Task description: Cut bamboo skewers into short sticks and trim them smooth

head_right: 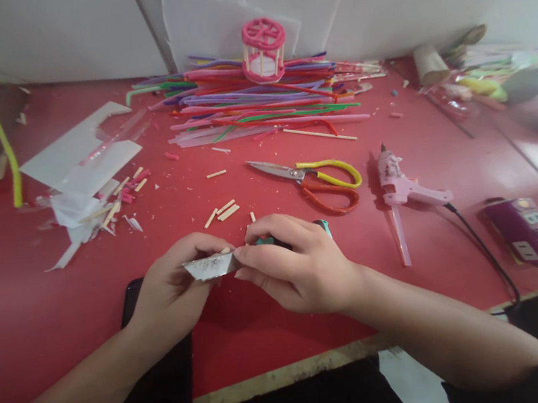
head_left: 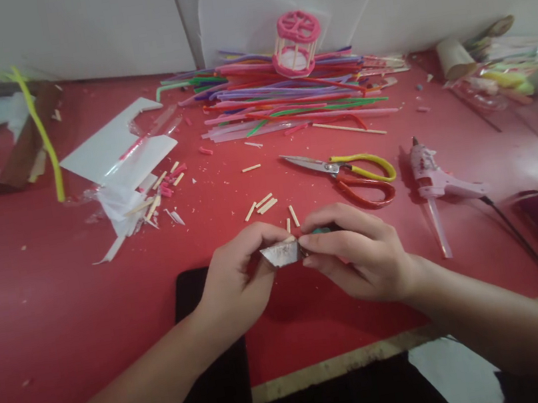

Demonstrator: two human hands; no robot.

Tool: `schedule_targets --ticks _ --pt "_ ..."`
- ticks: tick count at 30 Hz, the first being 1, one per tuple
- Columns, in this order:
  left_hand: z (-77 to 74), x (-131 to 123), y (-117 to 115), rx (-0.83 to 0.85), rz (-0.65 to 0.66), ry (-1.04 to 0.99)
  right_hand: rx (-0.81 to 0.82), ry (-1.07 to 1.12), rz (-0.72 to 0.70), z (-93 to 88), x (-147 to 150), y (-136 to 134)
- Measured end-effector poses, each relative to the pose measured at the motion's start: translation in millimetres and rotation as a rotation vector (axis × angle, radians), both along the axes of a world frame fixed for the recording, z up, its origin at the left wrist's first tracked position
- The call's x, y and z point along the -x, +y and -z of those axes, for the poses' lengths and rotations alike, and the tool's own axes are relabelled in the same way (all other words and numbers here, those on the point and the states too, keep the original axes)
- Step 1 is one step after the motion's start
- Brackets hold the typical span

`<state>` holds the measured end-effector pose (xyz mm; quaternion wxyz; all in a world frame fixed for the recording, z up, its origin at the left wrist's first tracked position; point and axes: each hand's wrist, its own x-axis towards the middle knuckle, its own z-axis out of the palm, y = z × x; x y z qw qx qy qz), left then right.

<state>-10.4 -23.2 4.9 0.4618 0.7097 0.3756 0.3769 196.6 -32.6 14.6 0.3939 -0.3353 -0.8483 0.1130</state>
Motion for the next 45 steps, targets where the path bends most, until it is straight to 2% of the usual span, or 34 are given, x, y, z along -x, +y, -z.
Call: schedule_targets --ticks 10,23,33,36,39,40,42,45 --pt "-1.5 0 1 -0.024 -0.007 0.017 0.004 -0.002 0.006 -0.8 -1 0" --pt "-3.2 -1 2 0.044 0.014 -0.056 -0.002 0.01 -0.023 -3.4 -2 0" --pt "-7.6 0 3 -0.103 0.013 0.027 -0.066 -0.03 -0.035 -3.2 -1 -2" --pt "-9.4 1 1 -0.174 0.019 0.002 -0.069 -0.01 0.065 -1.9 -8 7" --pt "-9.3 0 -1 -0.181 0.064 -0.024 -0.086 0.078 0.312 -0.1 -19 20" --pt "-8.9 -1 -2 -0.152 0.046 -0.023 -0.118 0.086 0.355 0.0 -22 23" --pt "-7.7 -3 -2 -0.072 -0.045 -0.024 -0.155 0.078 0.341 -0.8 -24 23" --pt "-5.8 -3 -1 -0.002 -0.141 -0.023 -0.131 0.038 0.197 -3.4 -16 12"
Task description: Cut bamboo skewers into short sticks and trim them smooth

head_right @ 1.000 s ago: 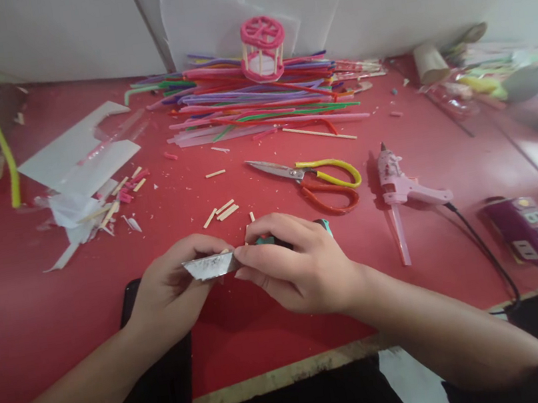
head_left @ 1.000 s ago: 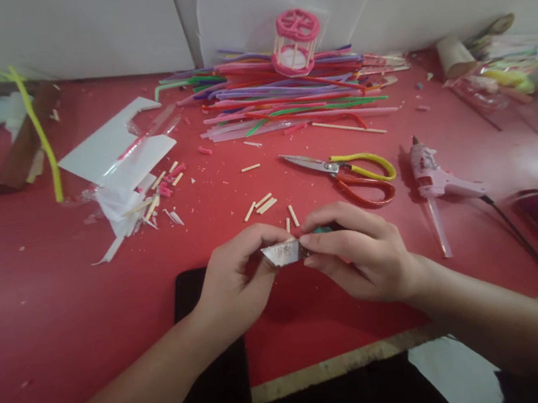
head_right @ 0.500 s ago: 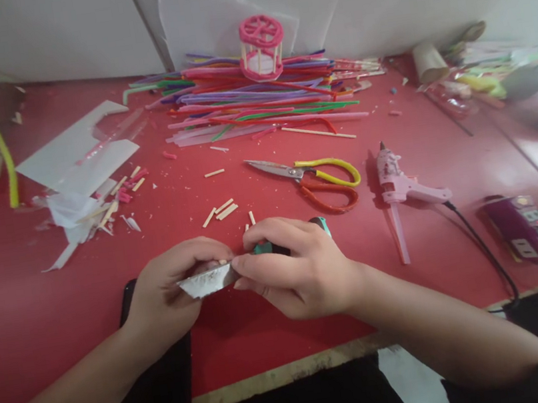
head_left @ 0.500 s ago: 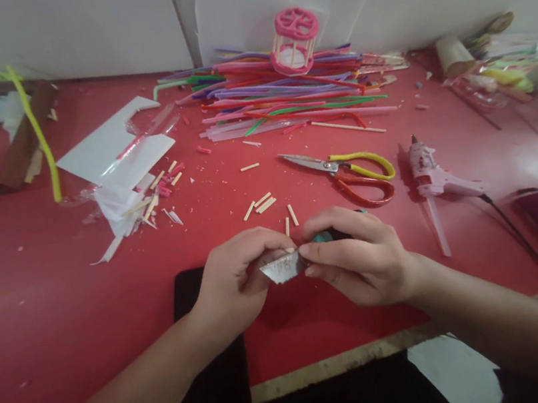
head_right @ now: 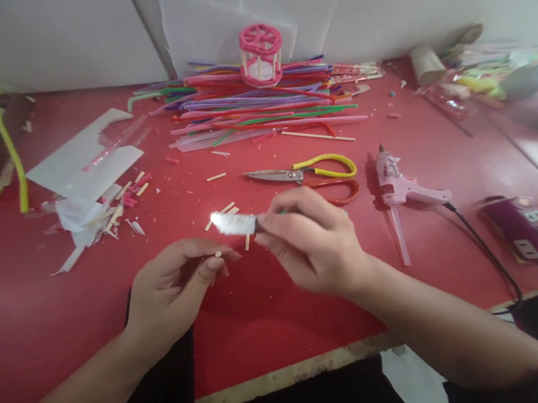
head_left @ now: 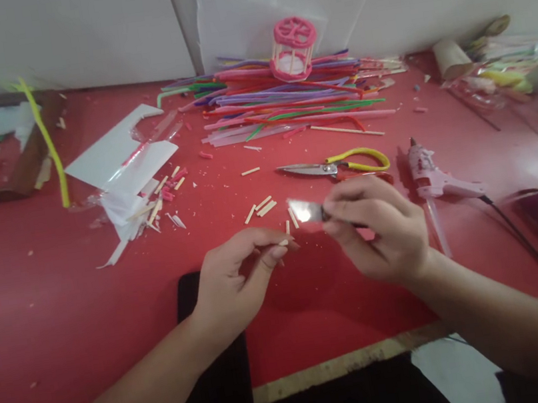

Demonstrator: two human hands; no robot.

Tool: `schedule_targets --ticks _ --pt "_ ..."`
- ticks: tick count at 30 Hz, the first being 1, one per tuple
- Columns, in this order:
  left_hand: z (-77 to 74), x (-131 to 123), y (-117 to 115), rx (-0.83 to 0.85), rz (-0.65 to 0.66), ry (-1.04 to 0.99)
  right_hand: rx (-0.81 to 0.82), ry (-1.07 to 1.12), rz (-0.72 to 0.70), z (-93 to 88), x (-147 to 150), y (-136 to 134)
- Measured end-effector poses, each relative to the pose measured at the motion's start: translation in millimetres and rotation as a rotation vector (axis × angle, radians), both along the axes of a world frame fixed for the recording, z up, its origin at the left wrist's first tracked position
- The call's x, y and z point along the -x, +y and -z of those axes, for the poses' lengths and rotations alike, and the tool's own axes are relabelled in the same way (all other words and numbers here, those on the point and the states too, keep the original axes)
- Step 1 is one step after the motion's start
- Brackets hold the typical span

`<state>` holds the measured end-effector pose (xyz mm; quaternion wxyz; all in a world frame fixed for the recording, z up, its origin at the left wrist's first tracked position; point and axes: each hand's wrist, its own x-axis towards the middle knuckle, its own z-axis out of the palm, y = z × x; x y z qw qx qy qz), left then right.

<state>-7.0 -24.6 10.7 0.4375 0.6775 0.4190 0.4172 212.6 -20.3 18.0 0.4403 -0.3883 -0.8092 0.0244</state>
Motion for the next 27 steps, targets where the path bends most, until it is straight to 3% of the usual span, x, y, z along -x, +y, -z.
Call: schedule_targets --ticks 5,27 --pt "2.0 2 1 -0.059 0.006 0.051 0.056 -0.071 -0.136 -1.8 16 -15" --pt "2.5 4 1 -0.087 0.034 0.065 0.064 -0.113 -0.13 -1.5 18 -17"
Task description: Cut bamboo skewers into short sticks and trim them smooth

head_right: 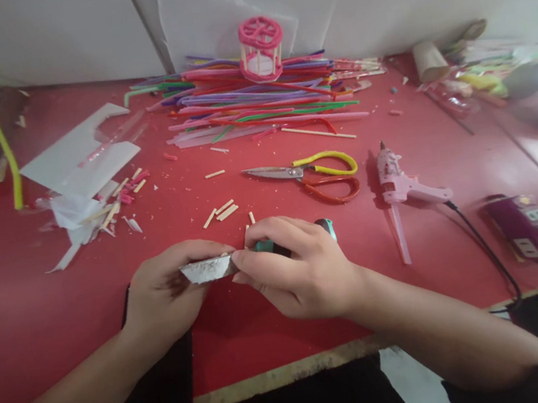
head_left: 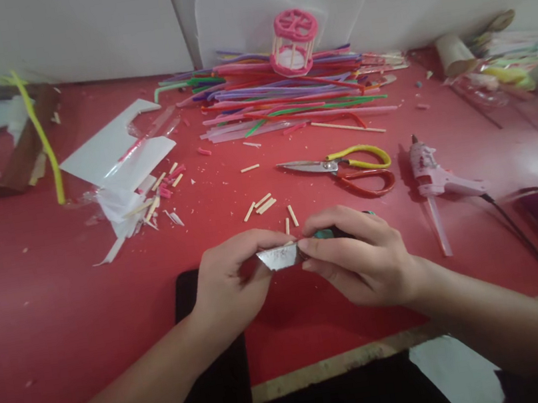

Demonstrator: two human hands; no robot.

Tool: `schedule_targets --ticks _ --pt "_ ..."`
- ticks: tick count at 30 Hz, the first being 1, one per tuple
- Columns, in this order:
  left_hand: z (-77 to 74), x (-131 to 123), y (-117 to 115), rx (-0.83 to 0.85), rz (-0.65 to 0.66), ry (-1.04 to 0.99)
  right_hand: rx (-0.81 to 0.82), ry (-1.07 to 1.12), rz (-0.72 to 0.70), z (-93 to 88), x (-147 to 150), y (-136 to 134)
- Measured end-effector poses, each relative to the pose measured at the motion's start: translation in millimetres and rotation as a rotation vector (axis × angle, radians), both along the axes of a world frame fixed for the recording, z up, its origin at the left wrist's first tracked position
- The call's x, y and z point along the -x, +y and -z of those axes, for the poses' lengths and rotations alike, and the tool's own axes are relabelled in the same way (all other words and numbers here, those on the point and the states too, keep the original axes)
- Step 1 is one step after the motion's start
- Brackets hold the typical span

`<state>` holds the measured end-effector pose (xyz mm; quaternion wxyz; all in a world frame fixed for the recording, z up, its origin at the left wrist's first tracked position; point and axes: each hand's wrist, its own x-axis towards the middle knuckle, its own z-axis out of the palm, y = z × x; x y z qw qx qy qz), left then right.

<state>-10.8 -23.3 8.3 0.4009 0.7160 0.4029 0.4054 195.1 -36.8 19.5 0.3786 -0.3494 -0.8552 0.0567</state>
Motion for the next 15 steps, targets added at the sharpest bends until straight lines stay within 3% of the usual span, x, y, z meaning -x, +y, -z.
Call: schedule_targets --ticks 15 --pt "-1.5 -1.2 -0.8 0.059 -0.019 -0.014 0.015 0.014 -0.014 0.6 0.2 0.3"
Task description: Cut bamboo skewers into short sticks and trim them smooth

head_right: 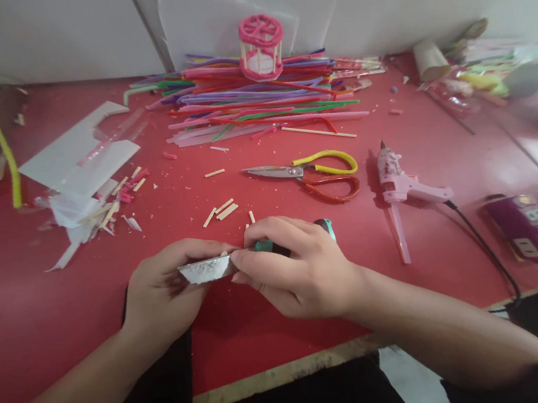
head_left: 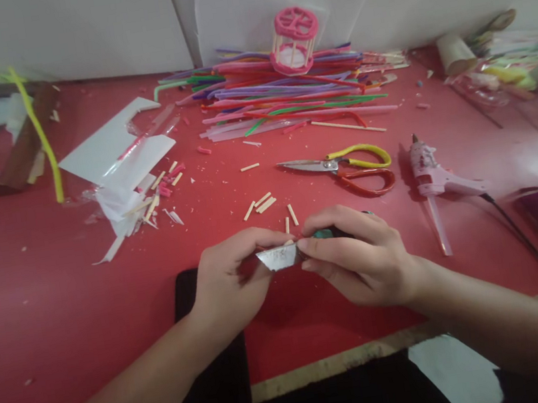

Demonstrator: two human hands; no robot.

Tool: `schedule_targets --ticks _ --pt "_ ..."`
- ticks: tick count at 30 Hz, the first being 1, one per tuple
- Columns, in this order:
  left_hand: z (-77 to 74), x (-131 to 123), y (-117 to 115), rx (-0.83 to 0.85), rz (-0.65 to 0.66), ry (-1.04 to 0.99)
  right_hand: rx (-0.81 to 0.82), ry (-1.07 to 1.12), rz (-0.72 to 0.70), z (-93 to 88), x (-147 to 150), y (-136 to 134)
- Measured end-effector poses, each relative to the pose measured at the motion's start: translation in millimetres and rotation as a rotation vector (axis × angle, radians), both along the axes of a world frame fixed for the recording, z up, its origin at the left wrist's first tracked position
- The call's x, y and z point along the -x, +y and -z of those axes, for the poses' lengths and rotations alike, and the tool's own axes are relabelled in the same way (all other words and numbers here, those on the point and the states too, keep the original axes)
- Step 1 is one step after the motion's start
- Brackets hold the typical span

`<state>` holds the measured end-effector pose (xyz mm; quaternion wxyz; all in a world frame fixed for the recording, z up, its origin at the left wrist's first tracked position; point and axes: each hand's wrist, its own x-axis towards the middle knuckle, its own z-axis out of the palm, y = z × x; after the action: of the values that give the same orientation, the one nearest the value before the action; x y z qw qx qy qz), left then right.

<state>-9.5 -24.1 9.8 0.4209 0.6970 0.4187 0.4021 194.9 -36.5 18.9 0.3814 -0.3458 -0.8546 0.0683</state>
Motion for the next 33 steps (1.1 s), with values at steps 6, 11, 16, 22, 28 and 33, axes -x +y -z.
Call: schedule_targets --ticks 6,11,16,22,28,33 --pt "-0.1 -1 1 0.008 -0.001 -0.022 0.056 0.036 -0.035 1.0 0 -1" --pt "-2.3 0 1 -0.042 0.016 -0.013 0.029 0.031 -0.048 3.0 0 -2" --pt "-3.7 -1 -2 -0.046 0.118 -0.057 0.006 0.115 0.044 1.8 -11 12" --pt "5.2 0 1 -0.063 -0.021 -0.073 -0.028 0.093 -0.018 -2.8 -9 10" --pt "4.6 1 1 -0.122 0.045 -0.039 -0.029 0.014 -0.032 2.1 0 2" --pt "3.2 1 1 -0.14 0.031 -0.023 -0.036 0.02 -0.035 -0.3 -2 4"
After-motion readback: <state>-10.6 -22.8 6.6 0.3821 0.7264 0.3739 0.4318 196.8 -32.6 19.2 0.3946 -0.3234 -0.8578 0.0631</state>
